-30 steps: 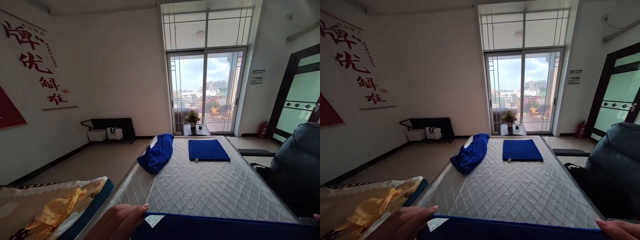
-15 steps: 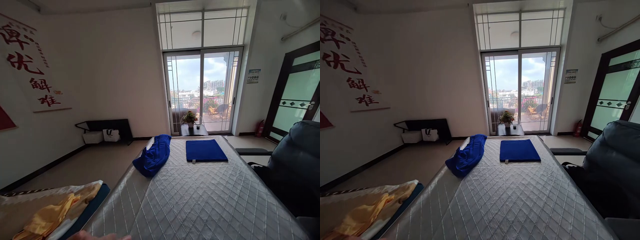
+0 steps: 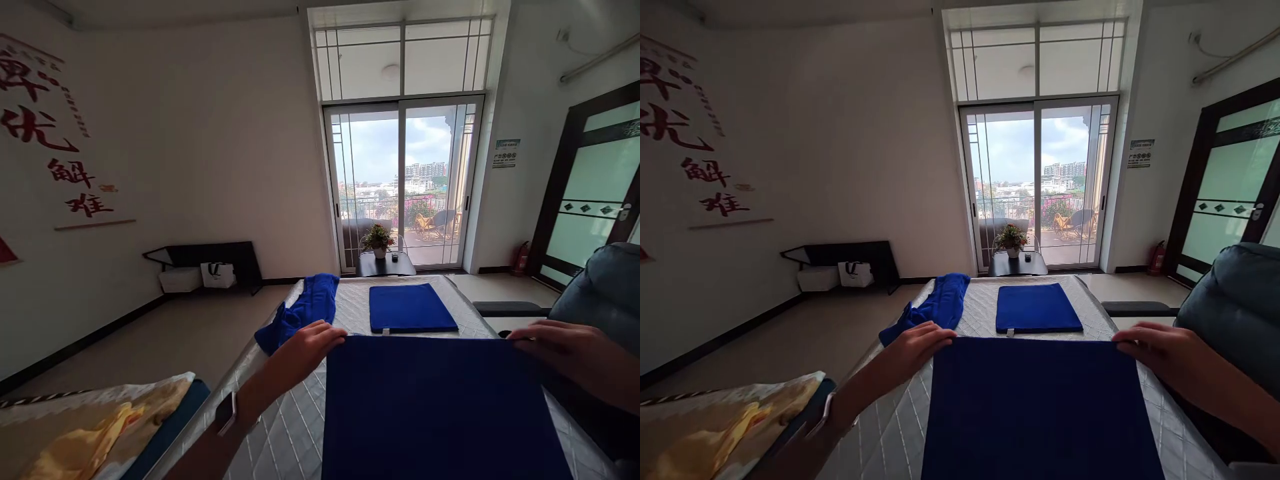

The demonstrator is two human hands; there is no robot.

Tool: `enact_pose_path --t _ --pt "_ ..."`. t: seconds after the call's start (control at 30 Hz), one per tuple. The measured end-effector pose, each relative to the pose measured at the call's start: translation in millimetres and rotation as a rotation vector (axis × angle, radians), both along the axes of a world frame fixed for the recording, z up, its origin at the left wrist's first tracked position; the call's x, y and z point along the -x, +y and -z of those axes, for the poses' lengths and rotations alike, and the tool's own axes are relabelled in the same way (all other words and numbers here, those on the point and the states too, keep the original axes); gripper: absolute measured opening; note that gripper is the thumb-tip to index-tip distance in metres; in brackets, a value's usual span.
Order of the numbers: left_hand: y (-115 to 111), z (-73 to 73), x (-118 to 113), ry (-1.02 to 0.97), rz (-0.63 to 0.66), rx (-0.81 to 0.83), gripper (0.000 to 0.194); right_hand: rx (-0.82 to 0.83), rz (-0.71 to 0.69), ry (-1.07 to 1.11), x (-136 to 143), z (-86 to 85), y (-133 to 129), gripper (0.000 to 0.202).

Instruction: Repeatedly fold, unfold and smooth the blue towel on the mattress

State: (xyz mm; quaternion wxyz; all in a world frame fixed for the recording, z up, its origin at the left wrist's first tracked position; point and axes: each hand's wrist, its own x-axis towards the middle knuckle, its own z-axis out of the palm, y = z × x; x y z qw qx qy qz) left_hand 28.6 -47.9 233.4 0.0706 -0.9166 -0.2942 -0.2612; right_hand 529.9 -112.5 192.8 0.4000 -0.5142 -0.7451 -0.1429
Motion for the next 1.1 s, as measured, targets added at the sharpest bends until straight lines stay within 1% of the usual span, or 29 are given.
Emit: enact_pose_path --t 0.03,0.07,0.1,0.13,0.2,0.27,0.3,0.33,0.37,0.4,0.43,0.47,0.5,0.53,0.57,0.67,0.7,0.73,0.77,0.8,0.83,0.87,0.9,0.93,1.0,1.1 --pt "27.0 -0.4 -6.4 0.021 0.006 0.02 0.043 0.158 -0.077 -0.051 -4.0 -11.8 27.6 0.051" --pt "54.3 -3.4 -14.1 0.034 -0.02 0.031 0.051 0.224 -0.082 -0.053 -7.0 -25.0 55.5 0.057" --pt "81.4 -8.9 -22.8 0.05 -0.043 0.028 0.051 0.245 -0.052 -0.043 -8.7 -38.9 83.0 0.061" --pt "107.7 -16.3 -32.3 0.073 -0.076 0.012 0.046 0.234 0.004 -0.028 -9.3 -53.1 109.2 0.062" --pt "155.6 -33.9 -51.8 0.05 -0.217 -0.046 0.031 0.181 0.118 -0.004 -7.9 -80.1 155.8 0.056" --pt "195.0 -48.4 -68.7 -0.023 -0.336 -0.098 0.029 0.113 0.174 0.019 -5.7 -100.9 192.7 0.05" --pt "211.2 -52.0 -75.4 -0.058 -0.375 -0.118 0.032 0.084 0.176 0.036 -5.3 -107.3 207.7 0.049" --pt "225.1 -52.2 -80.9 -0.086 -0.396 -0.131 0.035 0.064 0.164 0.059 -5.8 -110.0 220.7 0.05" --pt "237.2 -48.2 -85.4 -0.106 -0.407 -0.138 0.037 0.052 0.148 0.086 -7.1 -108.4 232.3 0.05" --pt "247.4 -39.8 -89.3 -0.123 -0.416 -0.142 0.038 0.049 0.134 0.112 -9.4 -101.8 242.9 0.05" --pt "256.0 -26.5 -92.8 -0.134 -0.418 -0.14 0.038 0.055 0.126 0.131 -12.2 -89.9 252.6 0.049" --pt "262.9 -8.6 -96.2 -0.14 -0.416 -0.133 0.037 0.069 0.121 0.144 -15.4 -72.6 261.7 0.047" --pt "268.0 13.6 -99.8 -0.14 -0.41 -0.123 0.036 0.089 0.12 0.15 -18.6 -50.0 269.9 0.045" --pt "271.0 39.6 -103.6 -0.135 -0.402 -0.108 0.033 0.114 0.119 0.158 -21.2 -22.9 277.0 0.042" --pt "271.8 68.2 -107.6 -0.127 -0.394 -0.093 0.031 0.142 0.119 0.168 -23.0 7.8 282.5 0.04" --pt "261.7 157.2 -118.3 -0.1 -0.368 -0.045 0.017 0.229 0.13 0.238 -21.9 107.0 287.0 0.037" --pt "255.9 183.1 -120.7 -0.092 -0.357 -0.033 0.014 0.254 0.13 0.247 -20.1 137.3 284.7 0.036" --pt "250.1 205.1 -122.4 -0.087 -0.348 -0.023 0.014 0.272 0.132 0.257 -18.3 164.2 281.1 0.035" --pt "245.2 222.4 -123.3 -0.085 -0.342 -0.018 0.015 0.288 0.133 0.261 -17.1 186.9 277.0 0.035" --pt "241.7 234.9 -123.7 -0.088 -0.339 -0.017 0.016 0.298 0.137 0.269 -16.8 205.3 273.2 0.036" --pt "239.7 243.0 -123.6 -0.091 -0.337 -0.019 0.017 0.301 0.14 0.28 -17.7 219.3 270.0 0.037" --pt "239.0 247.3 -123.3 -0.095 -0.336 -0.023 0.017 0.299 0.142 0.294 -19.6 229.2 267.9 0.038" --pt "239.4 248.8 -122.9 -0.095 -0.335 -0.028 0.017 0.289 0.144 0.308 -22.5 235.5 266.9 0.039" --pt "240.3 248.6 -122.6 -0.092 -0.332 -0.031 0.017 0.273 0.145 0.317 -25.8 239.0 266.8 0.04" --pt "241.5 246.7 -122.6 -0.075 -0.327 -0.031 0.018 0.24 0.145 0.311 -32.3 240.6 267.8 0.041" --pt "239.2 246.5 -122.9 -0.032 -0.324 -0.018 0.016 0.259 0.144 0.247 -36.9 239.7 266.8 0.039"
